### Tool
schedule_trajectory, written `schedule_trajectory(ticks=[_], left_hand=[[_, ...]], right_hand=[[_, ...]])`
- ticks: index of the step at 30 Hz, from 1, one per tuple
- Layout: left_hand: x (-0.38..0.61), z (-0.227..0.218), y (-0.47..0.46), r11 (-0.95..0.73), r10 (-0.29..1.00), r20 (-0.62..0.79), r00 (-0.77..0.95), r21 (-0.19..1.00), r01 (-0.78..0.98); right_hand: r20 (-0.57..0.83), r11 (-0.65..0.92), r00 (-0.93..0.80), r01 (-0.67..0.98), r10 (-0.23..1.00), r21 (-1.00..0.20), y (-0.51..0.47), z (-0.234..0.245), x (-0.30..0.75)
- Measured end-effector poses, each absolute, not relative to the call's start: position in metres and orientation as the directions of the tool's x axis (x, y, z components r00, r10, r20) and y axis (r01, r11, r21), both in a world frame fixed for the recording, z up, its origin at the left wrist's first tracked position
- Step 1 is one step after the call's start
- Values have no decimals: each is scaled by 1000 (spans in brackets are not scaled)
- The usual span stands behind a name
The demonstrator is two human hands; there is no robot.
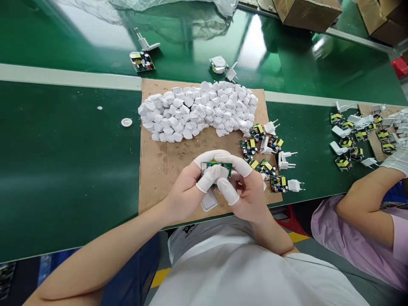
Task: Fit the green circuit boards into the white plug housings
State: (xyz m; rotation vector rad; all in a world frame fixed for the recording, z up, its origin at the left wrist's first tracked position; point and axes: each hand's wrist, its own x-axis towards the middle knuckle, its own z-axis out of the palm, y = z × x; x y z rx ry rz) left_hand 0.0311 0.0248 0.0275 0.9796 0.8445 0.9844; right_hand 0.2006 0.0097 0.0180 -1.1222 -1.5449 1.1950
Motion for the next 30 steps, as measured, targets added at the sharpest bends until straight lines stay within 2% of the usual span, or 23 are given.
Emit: schedule_trajectory(ticks=[2,5,7,9,13,19,21,26,30], left_hand=[[28,28,26,247,911,-110,398,918,-311],[23,24,27,272,872,-132,471,931,-243],[20,20,28,257,868,-146,475,950,-176],[18,18,29,198,871,-101,480,968,-156],[19,18,29,143,861,-45,507,977,-156],[23,20,26,156,880,-113,461,986,-56],[23,20,25,196,865,-155,477,980,-37],[23,18,22,352,826,-202,527,914,-202],[25,15,22,389,831,-216,513,884,-259]], right_hand=[[46,65,-183,98,982,-993,10,19,199],[-21,-24,-158,-13,987,-1000,12,24,200],[-16,-27,-161,-68,987,-997,12,28,202],[10,-5,-173,-87,985,-996,12,31,203],[42,45,-170,9,984,-999,8,34,203],[3,17,-167,86,986,-996,7,27,205],[32,48,-190,80,981,-996,9,22,207],[211,228,-185,75,960,-971,12,14,209],[178,205,-232,97,956,-974,14,15,212]])
